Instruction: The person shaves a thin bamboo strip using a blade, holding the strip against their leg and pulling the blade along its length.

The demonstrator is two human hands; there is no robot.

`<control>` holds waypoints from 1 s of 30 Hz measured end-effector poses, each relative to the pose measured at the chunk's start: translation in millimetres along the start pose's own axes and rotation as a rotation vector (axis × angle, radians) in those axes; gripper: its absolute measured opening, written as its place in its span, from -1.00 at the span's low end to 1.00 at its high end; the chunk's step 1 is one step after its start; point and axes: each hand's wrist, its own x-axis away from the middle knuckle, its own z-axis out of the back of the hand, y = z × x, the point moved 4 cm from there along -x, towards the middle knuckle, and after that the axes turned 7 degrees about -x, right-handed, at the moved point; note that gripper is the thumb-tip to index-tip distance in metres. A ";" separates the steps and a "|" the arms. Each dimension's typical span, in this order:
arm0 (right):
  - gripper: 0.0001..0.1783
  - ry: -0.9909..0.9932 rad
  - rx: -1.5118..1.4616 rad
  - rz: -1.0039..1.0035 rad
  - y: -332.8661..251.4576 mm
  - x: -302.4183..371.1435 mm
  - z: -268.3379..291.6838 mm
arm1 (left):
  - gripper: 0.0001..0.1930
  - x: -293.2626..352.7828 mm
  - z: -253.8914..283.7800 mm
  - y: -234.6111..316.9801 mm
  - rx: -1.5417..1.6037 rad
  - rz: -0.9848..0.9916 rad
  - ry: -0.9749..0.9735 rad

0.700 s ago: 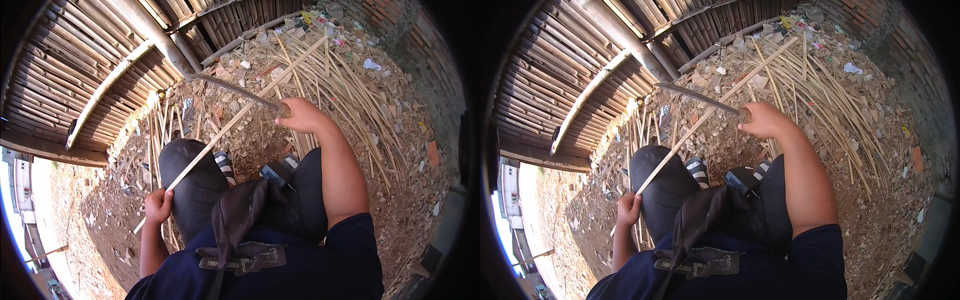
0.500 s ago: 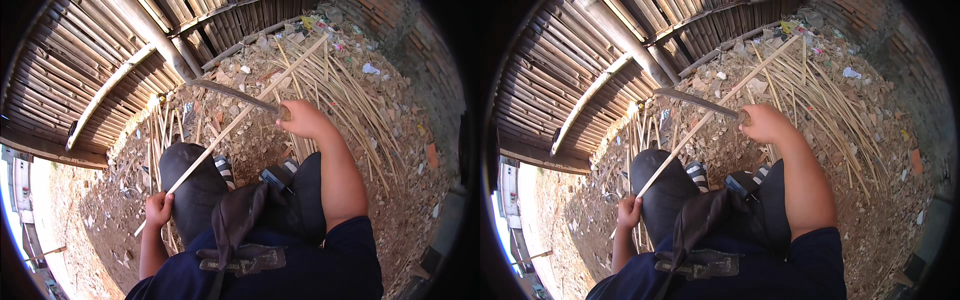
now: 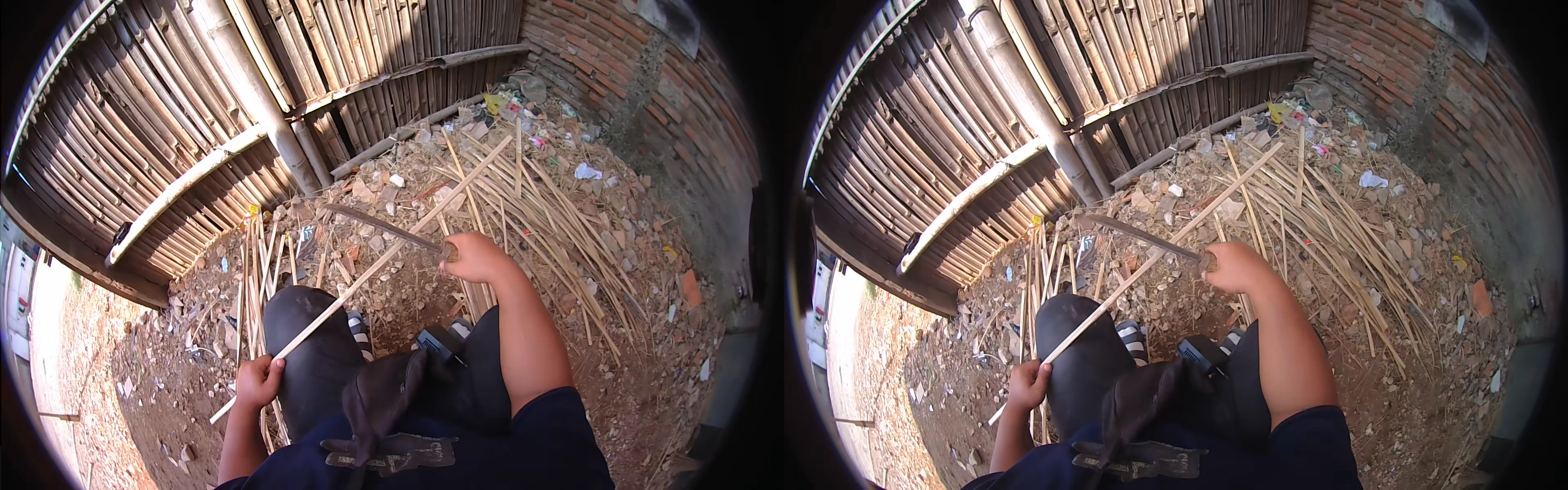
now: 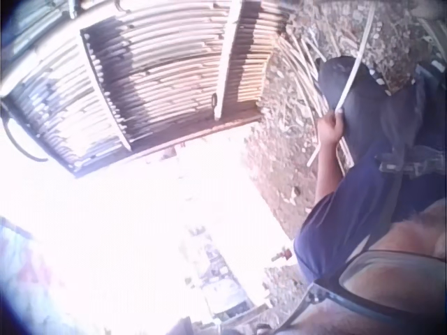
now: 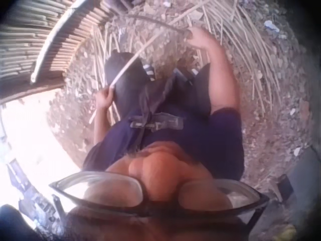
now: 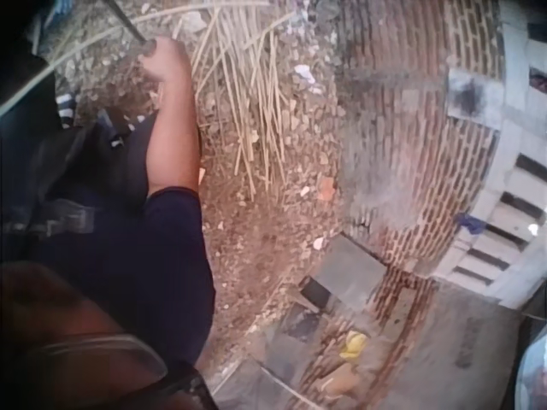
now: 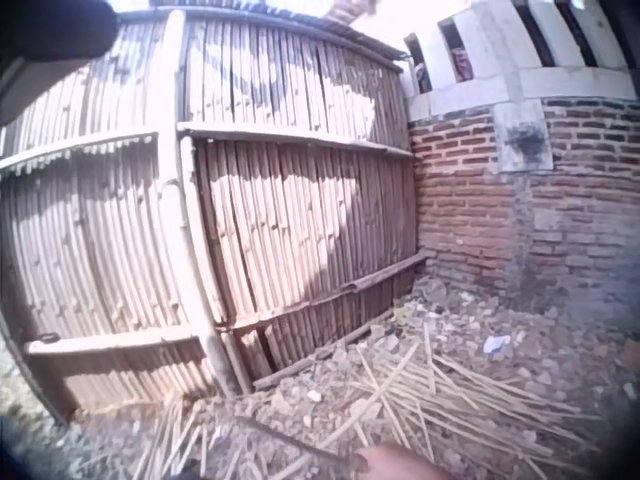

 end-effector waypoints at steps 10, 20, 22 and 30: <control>-0.43 0.009 -0.034 0.035 -6.1 10.6 5.5 | -0.47 2.3 5.9 4.1 0.030 0.030 -0.018; -0.44 -0.030 0.013 -0.091 -15.2 12.1 5.8 | -0.48 1.3 9.6 6.4 -0.016 -0.009 -0.004; -0.44 -0.073 0.014 0.019 -24.1 13.6 -2.8 | -0.48 3.3 5.8 0.6 0.000 0.006 -0.012; -0.43 -0.082 0.003 -0.024 5.1 6.1 -0.2 | -0.48 3.3 8.8 9.3 -0.003 0.042 -0.004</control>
